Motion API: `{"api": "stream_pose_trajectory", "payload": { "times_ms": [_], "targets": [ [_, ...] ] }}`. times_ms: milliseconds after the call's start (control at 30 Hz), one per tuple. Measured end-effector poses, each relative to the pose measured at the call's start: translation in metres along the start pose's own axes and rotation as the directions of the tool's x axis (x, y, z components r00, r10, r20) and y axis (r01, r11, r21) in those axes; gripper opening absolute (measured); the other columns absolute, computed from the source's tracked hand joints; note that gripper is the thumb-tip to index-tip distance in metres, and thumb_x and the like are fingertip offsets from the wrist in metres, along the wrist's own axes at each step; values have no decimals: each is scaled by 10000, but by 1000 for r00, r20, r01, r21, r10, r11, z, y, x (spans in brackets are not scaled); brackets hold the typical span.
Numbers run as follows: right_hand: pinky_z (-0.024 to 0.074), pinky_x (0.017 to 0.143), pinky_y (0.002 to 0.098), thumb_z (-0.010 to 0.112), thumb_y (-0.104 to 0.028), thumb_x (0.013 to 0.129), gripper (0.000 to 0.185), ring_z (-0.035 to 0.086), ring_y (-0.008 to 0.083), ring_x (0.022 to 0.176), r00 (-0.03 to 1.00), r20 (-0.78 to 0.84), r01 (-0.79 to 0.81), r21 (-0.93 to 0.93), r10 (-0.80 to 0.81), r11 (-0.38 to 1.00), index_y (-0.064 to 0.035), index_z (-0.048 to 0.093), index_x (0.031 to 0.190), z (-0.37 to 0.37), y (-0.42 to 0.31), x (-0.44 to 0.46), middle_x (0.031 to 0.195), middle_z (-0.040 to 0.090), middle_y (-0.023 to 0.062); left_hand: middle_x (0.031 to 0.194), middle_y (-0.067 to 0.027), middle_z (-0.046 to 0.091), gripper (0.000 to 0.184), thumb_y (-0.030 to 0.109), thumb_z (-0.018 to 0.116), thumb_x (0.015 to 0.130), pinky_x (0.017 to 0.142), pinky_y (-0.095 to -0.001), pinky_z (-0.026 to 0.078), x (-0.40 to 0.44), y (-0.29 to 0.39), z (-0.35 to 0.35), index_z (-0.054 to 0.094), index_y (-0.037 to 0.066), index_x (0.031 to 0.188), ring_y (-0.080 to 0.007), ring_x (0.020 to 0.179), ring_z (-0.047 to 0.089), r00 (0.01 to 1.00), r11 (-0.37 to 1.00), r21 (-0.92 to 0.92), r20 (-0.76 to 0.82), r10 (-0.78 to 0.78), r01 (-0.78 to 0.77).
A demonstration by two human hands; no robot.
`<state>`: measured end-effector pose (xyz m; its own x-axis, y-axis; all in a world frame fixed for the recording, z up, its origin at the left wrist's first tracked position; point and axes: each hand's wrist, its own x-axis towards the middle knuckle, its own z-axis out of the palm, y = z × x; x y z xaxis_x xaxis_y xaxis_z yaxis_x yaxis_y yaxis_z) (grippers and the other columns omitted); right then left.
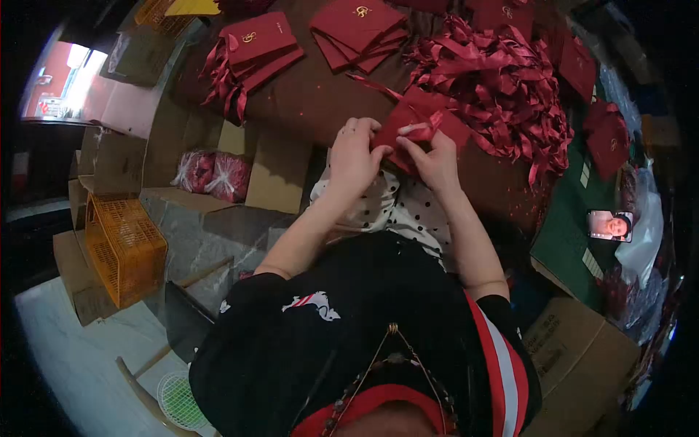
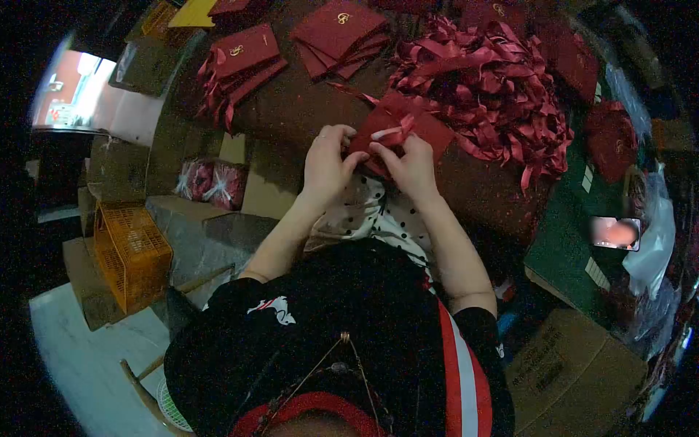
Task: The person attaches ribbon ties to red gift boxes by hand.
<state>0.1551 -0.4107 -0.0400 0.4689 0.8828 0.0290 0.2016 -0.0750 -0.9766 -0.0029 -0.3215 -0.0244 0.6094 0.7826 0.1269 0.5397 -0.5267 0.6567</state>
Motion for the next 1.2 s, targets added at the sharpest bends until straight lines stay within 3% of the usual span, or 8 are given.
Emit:
{"api": "stream_pose_trajectory", "payload": {
  "times_ms": [67,100,333,633,800,933,967,1200],
  "targets": [
    [549,783,395,772,-98,838,189,694,286,909,903,-18,400,-325,-428,857,-18,713,998,1,-1,4,997,718,140,979,-140,595,438,243,809,805,785,-408,501,2,1,-1,602,46,1137,-309,897,615,999,999,29,24,-40,39],
    [542,786,435,767,-125,841,186,660,343,938,898,-4,404,-392,-440,827,-23,689,975,1,-2,4,966,686,141,963,-134,598,439,242,816,795,774,-405,503,2,0,-2,610,45,1128,-304,889,616,998,998,-18,34,-52,52],
    [537,774,442,759,-173,859,217,638,365,917,867,8,436,-500,-499,749,-42,647,991,7,9,8,969,645,138,890,-87,617,410,225,835,756,741,-389,512,2,-3,0,683,75,1105,-274,837,633,998,996,-73,33,-45,47],
    [541,755,484,695,-234,894,227,631,387,914,911,140,396,-558,-388,729,-33,682,1000,4,16,6,962,642,197,918,-110,619,397,218,825,765,758,-397,516,3,-3,1,683,71,1105,-291,857,641,996,995,-68,52,-73,76],
    [547,739,485,672,-234,896,216,633,392,889,878,92,431,-580,-470,692,-23,689,940,13,17,4,930,647,197,891,-109,612,359,184,810,762,767,-394,515,4,-3,4,692,57,1076,-290,851,638,1000,998,-56,10,-9,10],
    [530,752,473,690,-199,855,184,622,377,896,947,97,284,-697,-305,659,-89,657,999,19,13,1,943,656,163,901,-115,613,339,110,778,797,745,-352,522,1,1,3,696,30,1116,-249,807,624,1000,982,-187,-7,-14,12],
    [532,749,476,691,-199,847,197,625,375,917,913,102,352,-687,-395,636,-87,652,1004,21,37,2,957,653,162,907,-102,619,318,114,771,813,761,-353,520,1,3,3,694,28,1109,-241,806,621,999,988,-147,28,-43,47],
    [546,737,464,710,-287,849,244,642,346,938,956,143,290,-607,-257,740,-96,680,999,7,17,4,967,649,131,899,-91,586,241,90,711,870,775,-323,489,-7,7,7,673,6,1093,-222,822,596,998,983,-174,23,59,-54]
  ]
}}
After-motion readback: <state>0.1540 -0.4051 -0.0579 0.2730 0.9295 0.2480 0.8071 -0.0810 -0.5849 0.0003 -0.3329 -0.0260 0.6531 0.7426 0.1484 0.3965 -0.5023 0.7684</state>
